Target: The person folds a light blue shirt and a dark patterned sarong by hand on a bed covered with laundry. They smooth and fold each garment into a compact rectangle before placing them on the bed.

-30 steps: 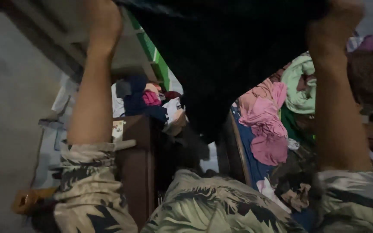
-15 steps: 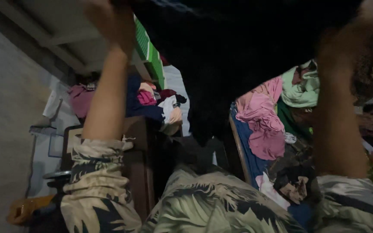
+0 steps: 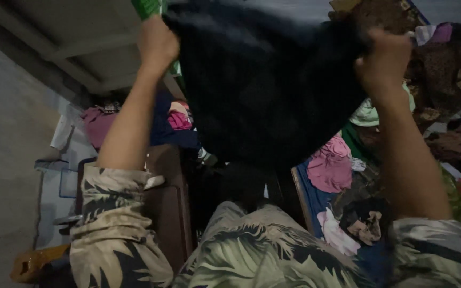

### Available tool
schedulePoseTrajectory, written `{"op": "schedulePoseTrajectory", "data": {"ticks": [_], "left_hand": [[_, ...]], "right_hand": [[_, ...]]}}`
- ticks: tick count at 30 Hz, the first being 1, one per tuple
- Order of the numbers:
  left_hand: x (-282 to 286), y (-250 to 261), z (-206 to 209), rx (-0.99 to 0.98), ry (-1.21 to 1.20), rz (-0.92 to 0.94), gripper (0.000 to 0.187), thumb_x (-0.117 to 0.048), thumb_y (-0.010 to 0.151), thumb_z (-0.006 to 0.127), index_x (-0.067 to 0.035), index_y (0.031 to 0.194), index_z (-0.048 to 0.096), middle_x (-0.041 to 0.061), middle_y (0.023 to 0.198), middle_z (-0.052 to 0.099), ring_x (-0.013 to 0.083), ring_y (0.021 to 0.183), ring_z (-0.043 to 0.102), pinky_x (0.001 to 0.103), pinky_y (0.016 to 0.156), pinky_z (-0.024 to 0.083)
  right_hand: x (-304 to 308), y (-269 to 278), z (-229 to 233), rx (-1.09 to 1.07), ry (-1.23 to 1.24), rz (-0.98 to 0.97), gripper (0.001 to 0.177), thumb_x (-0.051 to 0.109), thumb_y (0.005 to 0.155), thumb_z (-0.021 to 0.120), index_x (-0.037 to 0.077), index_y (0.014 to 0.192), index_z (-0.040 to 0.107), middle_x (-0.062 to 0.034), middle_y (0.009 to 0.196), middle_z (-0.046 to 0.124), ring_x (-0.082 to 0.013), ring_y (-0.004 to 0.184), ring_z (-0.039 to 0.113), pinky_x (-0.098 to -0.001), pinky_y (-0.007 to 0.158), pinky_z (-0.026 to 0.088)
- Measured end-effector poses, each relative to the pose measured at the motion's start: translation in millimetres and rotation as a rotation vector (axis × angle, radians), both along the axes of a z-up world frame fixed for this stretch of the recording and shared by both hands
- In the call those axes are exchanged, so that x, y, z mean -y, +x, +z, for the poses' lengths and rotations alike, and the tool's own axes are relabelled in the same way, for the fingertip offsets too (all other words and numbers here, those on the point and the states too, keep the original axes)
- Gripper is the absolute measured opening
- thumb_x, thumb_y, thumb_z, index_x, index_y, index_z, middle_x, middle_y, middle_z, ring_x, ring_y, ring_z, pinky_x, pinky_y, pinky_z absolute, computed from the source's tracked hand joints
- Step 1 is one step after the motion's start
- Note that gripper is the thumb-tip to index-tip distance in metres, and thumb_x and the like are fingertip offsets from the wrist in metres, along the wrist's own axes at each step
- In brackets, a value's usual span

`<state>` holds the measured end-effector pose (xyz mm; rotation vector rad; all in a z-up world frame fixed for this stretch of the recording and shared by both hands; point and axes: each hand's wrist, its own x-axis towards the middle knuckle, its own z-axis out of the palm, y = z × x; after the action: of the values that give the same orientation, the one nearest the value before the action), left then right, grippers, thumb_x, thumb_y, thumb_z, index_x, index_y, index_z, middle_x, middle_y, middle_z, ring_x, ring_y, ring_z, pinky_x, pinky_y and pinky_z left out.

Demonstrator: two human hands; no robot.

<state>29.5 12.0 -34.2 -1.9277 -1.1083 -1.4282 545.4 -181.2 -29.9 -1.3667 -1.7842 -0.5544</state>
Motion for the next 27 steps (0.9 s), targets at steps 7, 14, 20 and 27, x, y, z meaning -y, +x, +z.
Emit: {"op": "schedulePoseTrajectory", "data": {"ticks": [7, 14, 20, 27], "left_hand": [[14, -24, 36, 0.14, -0.303, -0.121, 0.015, 0.008, 0.085, 0.054, 0.01, 0.094, 0.065, 0.031, 0.094, 0.067, 0.0485, 0.094, 0.063, 0.052, 0.088, 0.051], [4, -31, -6, -0.068, -0.145, -0.14, 0.034, 0.0, 0.073, 0.058, -0.001, 0.106, 0.069, 0.021, 0.09, 0.067, 0.0373, 0.08, 0.065, 0.045, 0.073, 0.051], [-79, -48, -39, 0.422, -0.054, 0.028, 0.006, 0.003, 0.093, 0.056, 0.004, 0.091, 0.062, 0.023, 0.076, 0.062, 0.0407, 0.07, 0.061, 0.049, 0.075, 0.05], [39, -7, 43, 0.14, -0.788, -0.068, 0.027, 0.004, 0.09, 0.049, 0.004, 0.107, 0.07, 0.023, 0.092, 0.067, 0.0362, 0.084, 0.069, 0.047, 0.083, 0.052]], "right_hand": [[6, 20, -15, 0.031, 0.124, -0.12, 0.031, -0.005, 0.086, 0.062, 0.005, 0.115, 0.068, -0.0193, 0.107, 0.068, -0.0392, 0.098, 0.064, -0.0474, 0.088, 0.049], [-1, -3, -33, 0.249, -0.138, -0.166, 0.025, 0.007, 0.082, 0.075, 0.005, 0.107, 0.073, -0.0202, 0.083, 0.06, -0.0433, 0.081, 0.058, -0.0513, 0.079, 0.044], [10, -2, 0, 0.11, 0.008, -0.19, 0.02, -0.002, 0.081, 0.067, 0.002, 0.1, 0.069, -0.0211, 0.098, 0.067, -0.0396, 0.095, 0.06, -0.0462, 0.085, 0.045], [22, 1, -27, 0.146, -0.16, -0.255, 0.028, 0.002, 0.071, 0.07, 0.004, 0.099, 0.075, -0.0205, 0.09, 0.064, -0.0434, 0.09, 0.055, -0.051, 0.087, 0.045]]}}
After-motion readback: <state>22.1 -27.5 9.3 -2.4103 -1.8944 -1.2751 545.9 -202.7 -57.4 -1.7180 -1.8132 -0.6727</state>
